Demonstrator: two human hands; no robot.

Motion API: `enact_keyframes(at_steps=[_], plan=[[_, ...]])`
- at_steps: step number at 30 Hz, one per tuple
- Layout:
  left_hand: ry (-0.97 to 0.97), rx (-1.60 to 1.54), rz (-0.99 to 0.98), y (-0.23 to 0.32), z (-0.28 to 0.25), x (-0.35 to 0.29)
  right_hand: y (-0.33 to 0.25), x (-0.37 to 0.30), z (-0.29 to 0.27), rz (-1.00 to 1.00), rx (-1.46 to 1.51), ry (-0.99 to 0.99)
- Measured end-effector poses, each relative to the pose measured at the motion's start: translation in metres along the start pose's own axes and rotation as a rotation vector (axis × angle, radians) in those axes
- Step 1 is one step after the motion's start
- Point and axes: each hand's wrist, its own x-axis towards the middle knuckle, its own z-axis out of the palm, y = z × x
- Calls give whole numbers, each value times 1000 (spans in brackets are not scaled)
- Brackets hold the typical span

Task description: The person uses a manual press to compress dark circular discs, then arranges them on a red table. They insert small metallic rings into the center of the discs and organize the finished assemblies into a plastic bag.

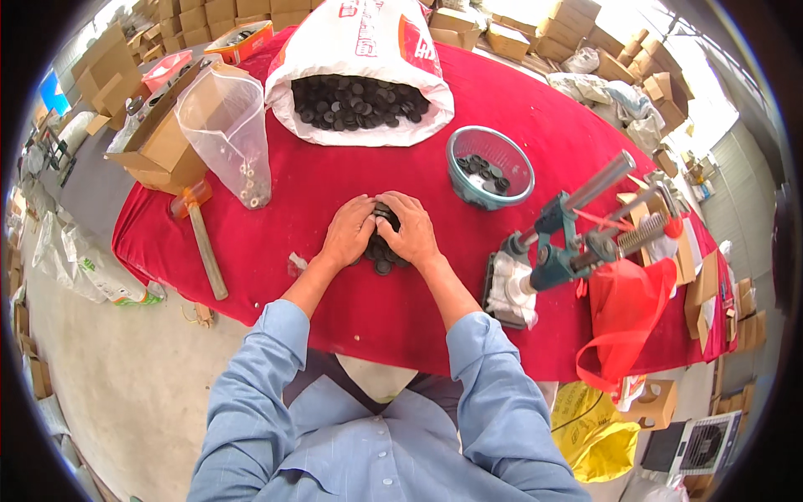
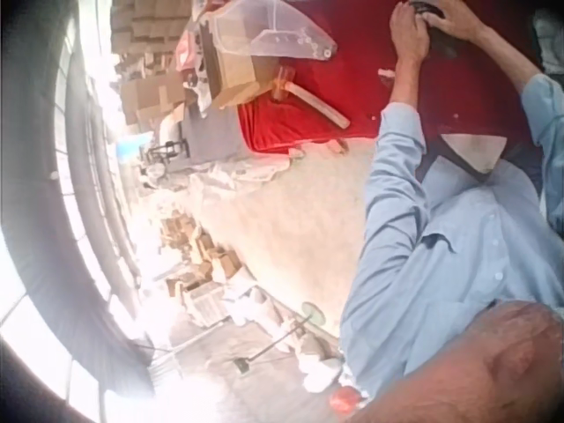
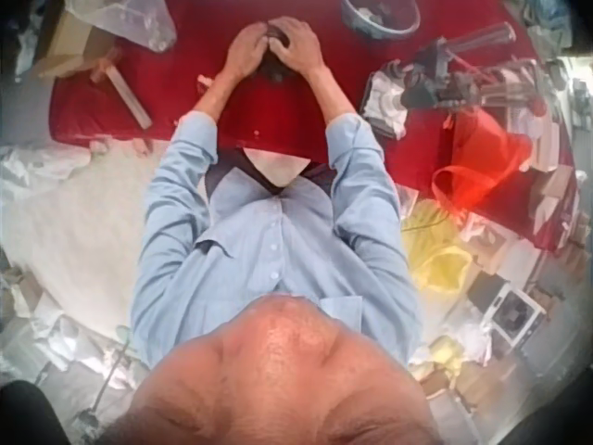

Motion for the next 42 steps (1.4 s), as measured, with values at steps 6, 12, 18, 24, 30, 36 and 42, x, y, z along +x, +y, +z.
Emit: enact_keyframes(at_steps=[6,12,18,24,30,36,42], plan=[[-96,8,28,36,5,-33,-16,-55,-22,-3,-63,21],[-159,278,-69,57,-19,-70,-66,-98,-21,21,-278,-119],[-125,548,-191,36,-37,-74,-61,-71,13,-81,-378,-144],[-105,396,-280,16,-43,-45,-31,-12,45,-36,-438,-151],[-115,441,-253,19,-33,-19,-5,2,3,288,-482,-367],[-334,526,-69,44,-16,-12,10,-46,-38,368,-446,-333],[-423,628,15,61,-22,-30,-37,-106,-45,286,-479,-276]])
